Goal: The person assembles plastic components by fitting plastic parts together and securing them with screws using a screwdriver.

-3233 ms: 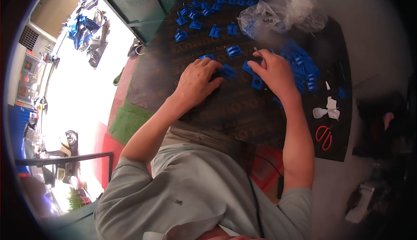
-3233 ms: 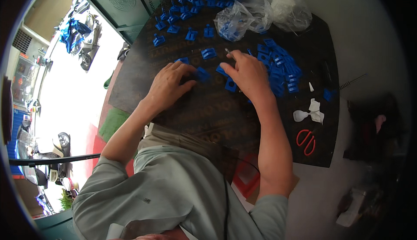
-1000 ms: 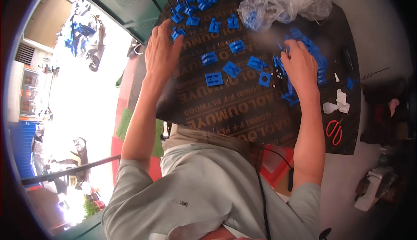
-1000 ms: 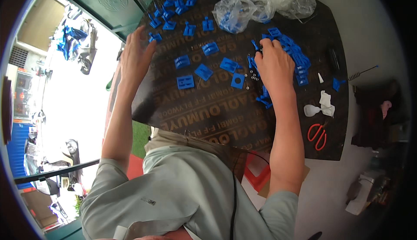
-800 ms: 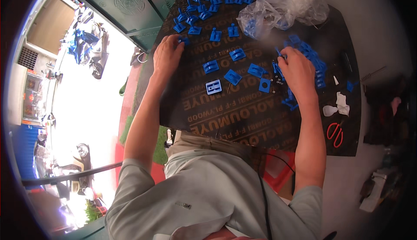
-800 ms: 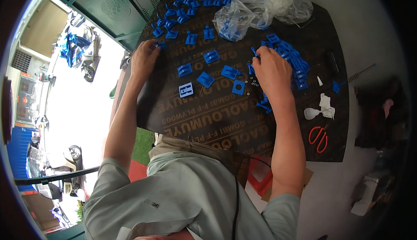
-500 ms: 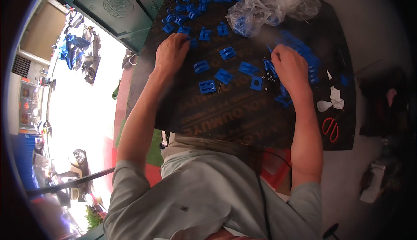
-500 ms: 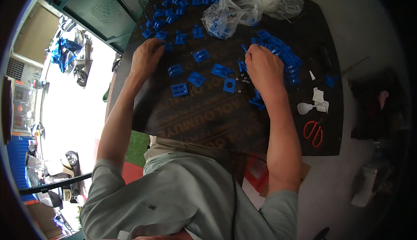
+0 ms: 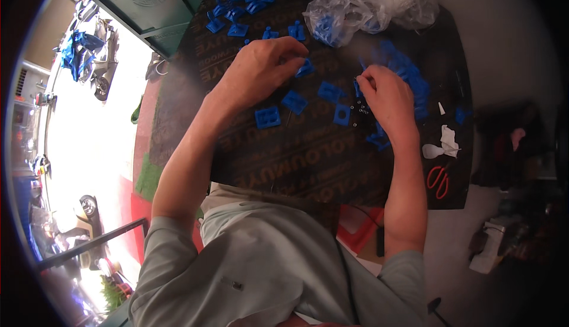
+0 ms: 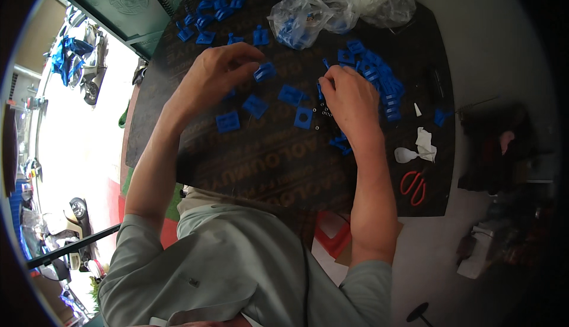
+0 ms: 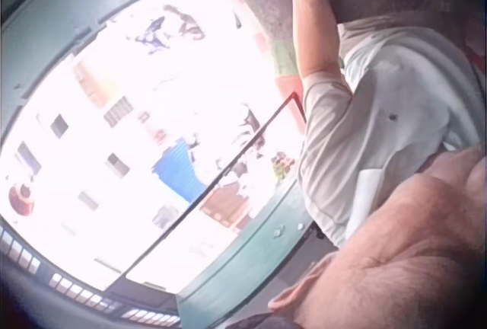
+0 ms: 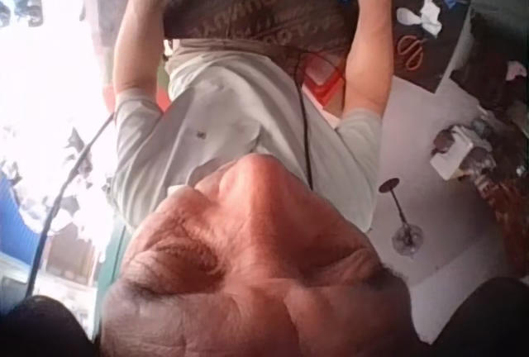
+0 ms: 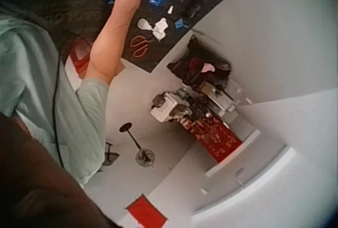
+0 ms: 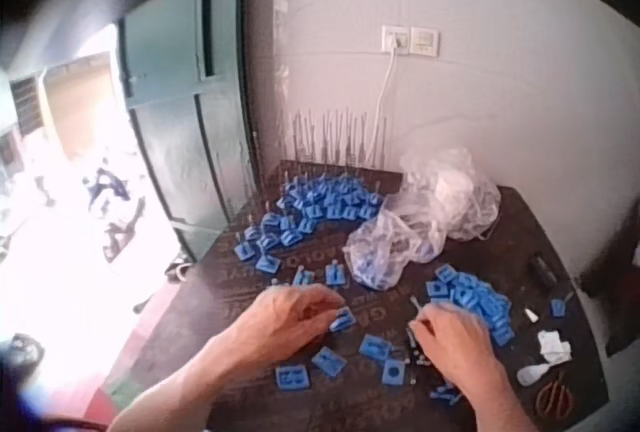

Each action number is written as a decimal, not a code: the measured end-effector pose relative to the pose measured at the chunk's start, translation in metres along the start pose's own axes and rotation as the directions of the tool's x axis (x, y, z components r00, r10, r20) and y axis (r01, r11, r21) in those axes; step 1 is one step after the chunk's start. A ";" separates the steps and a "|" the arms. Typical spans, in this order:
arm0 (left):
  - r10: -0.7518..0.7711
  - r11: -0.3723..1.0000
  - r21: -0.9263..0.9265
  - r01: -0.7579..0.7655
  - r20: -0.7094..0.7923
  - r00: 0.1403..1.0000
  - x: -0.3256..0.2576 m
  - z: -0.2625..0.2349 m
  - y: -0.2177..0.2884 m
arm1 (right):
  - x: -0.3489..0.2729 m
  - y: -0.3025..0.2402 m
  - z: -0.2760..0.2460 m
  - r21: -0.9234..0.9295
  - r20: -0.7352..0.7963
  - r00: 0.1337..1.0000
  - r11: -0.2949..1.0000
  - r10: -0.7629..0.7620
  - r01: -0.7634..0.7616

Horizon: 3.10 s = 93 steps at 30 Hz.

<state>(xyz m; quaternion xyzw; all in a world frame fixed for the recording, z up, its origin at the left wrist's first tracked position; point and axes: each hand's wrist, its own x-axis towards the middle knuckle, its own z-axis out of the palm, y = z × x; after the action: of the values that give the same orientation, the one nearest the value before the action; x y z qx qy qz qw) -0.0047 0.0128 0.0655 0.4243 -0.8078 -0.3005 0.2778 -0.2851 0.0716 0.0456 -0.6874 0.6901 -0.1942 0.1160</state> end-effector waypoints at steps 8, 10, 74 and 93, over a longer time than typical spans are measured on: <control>0.012 0.932 0.362 0.006 -0.045 0.999 -0.007 0.028 -0.018 | -0.005 -0.002 0.005 -0.014 0.003 0.997 0.997 -0.075 0.075; 0.024 0.925 0.379 -0.009 -0.034 0.999 -0.008 0.030 -0.020 | -0.006 -0.008 0.004 -0.025 0.021 0.997 0.997 -0.076 0.076; 0.271 0.373 0.848 -0.377 0.288 0.918 0.194 0.098 -0.026 | 0.016 0.032 0.021 -0.083 -0.382 0.916 0.991 -0.127 0.103; 0.729 0.578 0.648 -0.496 -0.138 0.670 0.164 0.073 -0.018 | 0.016 0.025 0.018 -0.049 -0.318 0.939 0.992 -0.128 0.118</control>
<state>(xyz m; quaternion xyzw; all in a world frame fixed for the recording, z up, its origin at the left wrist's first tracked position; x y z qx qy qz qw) -0.1263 -0.1167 0.0361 0.2226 -0.8820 0.1591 0.3836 -0.3007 0.0536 0.0202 -0.6901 0.6582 -0.3002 -0.0202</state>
